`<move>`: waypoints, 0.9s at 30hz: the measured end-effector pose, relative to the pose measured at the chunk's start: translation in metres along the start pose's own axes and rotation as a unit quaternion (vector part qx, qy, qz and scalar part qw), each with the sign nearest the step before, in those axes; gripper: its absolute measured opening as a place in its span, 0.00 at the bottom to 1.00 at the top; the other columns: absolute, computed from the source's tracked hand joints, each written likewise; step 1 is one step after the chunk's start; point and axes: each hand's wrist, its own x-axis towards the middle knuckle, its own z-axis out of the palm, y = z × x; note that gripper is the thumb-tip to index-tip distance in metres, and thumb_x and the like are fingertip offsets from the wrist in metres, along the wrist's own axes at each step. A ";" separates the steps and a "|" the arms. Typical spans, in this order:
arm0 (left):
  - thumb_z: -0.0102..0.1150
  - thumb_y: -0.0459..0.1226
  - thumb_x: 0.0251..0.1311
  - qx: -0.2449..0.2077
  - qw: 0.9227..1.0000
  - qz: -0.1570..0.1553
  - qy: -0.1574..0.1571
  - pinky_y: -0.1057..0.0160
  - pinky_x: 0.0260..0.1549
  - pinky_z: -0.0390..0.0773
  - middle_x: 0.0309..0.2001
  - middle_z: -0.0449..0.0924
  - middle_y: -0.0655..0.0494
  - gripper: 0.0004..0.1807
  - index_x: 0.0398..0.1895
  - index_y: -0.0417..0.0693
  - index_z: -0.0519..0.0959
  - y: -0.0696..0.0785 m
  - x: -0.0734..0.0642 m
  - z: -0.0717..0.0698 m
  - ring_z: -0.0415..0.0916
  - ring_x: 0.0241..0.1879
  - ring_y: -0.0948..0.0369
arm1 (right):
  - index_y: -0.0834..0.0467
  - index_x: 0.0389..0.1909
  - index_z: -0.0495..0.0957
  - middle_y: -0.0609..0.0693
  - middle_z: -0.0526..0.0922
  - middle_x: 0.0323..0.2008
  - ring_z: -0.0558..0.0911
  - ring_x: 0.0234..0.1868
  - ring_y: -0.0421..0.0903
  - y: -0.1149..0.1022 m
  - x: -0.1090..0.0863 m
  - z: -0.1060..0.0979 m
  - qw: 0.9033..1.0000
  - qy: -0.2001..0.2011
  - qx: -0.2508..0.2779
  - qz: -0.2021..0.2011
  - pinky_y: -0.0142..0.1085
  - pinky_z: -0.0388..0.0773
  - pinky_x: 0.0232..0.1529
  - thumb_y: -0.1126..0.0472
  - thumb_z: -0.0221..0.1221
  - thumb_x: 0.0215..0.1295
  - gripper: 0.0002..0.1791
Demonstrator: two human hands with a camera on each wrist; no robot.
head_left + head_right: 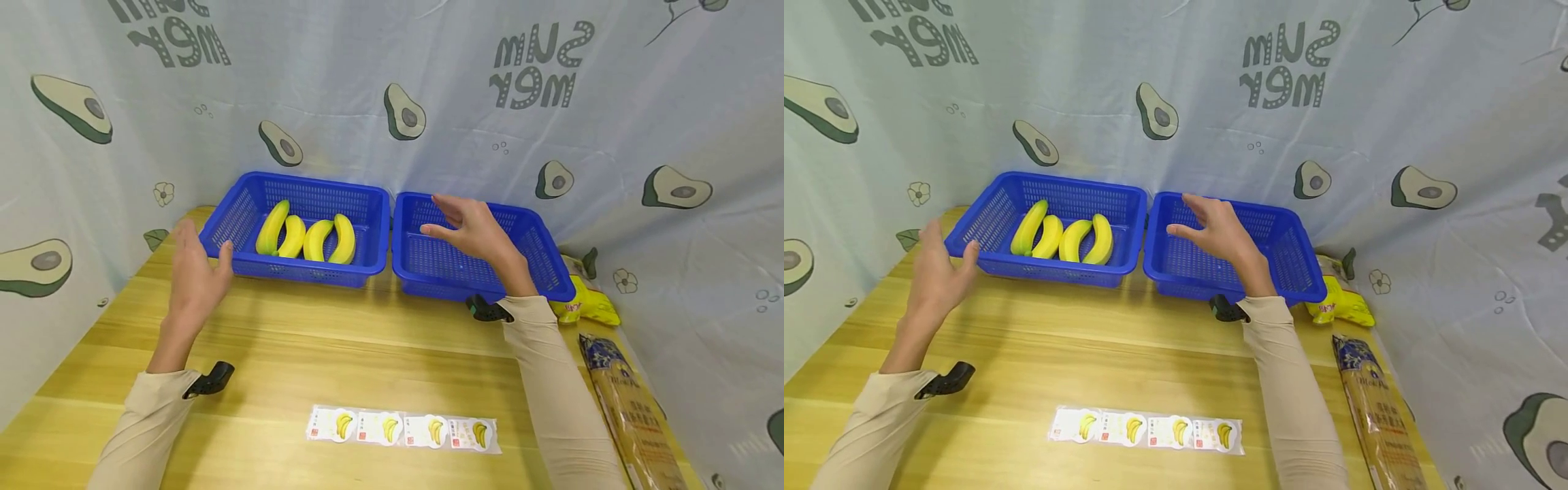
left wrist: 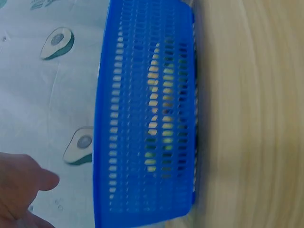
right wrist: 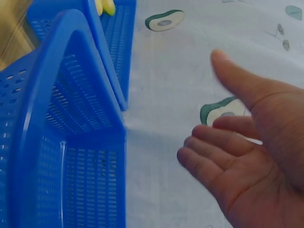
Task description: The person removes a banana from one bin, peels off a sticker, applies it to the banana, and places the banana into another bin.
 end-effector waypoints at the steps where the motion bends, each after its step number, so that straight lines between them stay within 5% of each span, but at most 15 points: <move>1: 0.47 0.43 0.83 -0.007 1.000 -0.010 -0.003 0.33 0.82 0.44 0.84 0.36 0.23 0.45 0.84 0.25 0.35 -0.002 0.002 -0.002 0.39 0.83 0.29 | 0.64 0.82 0.62 0.62 0.67 0.80 0.72 0.76 0.61 0.000 0.003 -0.001 1.000 -0.003 0.006 -0.001 0.53 0.73 0.76 0.52 0.68 0.77 0.42; 6: 0.43 0.46 0.84 -0.033 0.998 -0.055 -0.027 0.30 0.78 0.55 0.82 0.41 0.21 0.45 0.84 0.27 0.33 -0.012 0.010 -0.015 0.49 0.79 0.25 | 0.61 0.83 0.63 0.59 0.67 0.80 0.71 0.78 0.59 -0.001 0.018 -0.004 0.999 -0.012 0.030 -0.011 0.51 0.72 0.78 0.51 0.67 0.78 0.41; 12: 0.48 0.44 0.83 -0.072 0.992 -0.106 -0.017 0.41 0.69 0.77 0.75 0.64 0.24 0.38 0.83 0.28 0.53 -0.019 0.016 -0.020 0.70 0.72 0.32 | 0.61 0.82 0.64 0.58 0.69 0.79 0.73 0.77 0.58 -0.004 0.031 -0.003 0.999 -0.017 0.042 -0.023 0.49 0.73 0.77 0.52 0.68 0.77 0.40; 15: 0.52 0.43 0.82 -0.093 0.986 -0.135 -0.006 0.62 0.54 0.88 0.72 0.72 0.28 0.34 0.80 0.29 0.62 -0.020 0.018 -0.022 0.88 0.57 0.49 | 0.61 0.81 0.65 0.59 0.69 0.79 0.73 0.77 0.58 -0.008 0.036 -0.002 0.998 -0.022 0.047 -0.026 0.49 0.73 0.77 0.52 0.68 0.77 0.39; 17: 0.52 0.41 0.82 -0.114 0.981 -0.155 -0.006 0.72 0.45 0.86 0.72 0.73 0.29 0.32 0.79 0.30 0.64 -0.021 0.020 -0.024 0.90 0.42 0.66 | 0.61 0.81 0.66 0.59 0.69 0.79 0.73 0.76 0.58 -0.009 0.040 -0.002 0.998 -0.023 0.052 -0.028 0.49 0.73 0.77 0.53 0.68 0.77 0.39; 20: 0.54 0.40 0.82 -0.148 0.972 -0.185 -0.010 0.77 0.40 0.85 0.71 0.73 0.31 0.30 0.79 0.31 0.66 -0.022 0.023 -0.025 0.80 0.28 0.84 | 0.61 0.80 0.67 0.59 0.71 0.78 0.74 0.76 0.58 -0.012 0.046 -0.001 0.997 -0.022 0.065 -0.030 0.47 0.74 0.76 0.54 0.69 0.76 0.39; 23: 0.55 0.37 0.81 -0.178 0.960 -0.217 -0.011 0.75 0.41 0.86 0.68 0.76 0.33 0.29 0.79 0.31 0.66 -0.024 0.028 -0.027 0.82 0.27 0.82 | 0.62 0.80 0.67 0.59 0.73 0.77 0.75 0.75 0.58 -0.015 0.052 -0.001 0.996 -0.023 0.078 -0.033 0.47 0.75 0.75 0.56 0.70 0.75 0.38; 27: 0.58 0.30 0.78 -0.269 0.927 -0.260 -0.004 0.72 0.42 0.88 0.54 0.77 0.45 0.29 0.78 0.29 0.66 -0.029 0.033 -0.028 0.85 0.29 0.75 | 0.61 0.79 0.68 0.58 0.74 0.76 0.76 0.75 0.56 -0.018 0.061 0.001 0.996 -0.026 0.078 -0.038 0.49 0.75 0.75 0.55 0.70 0.75 0.38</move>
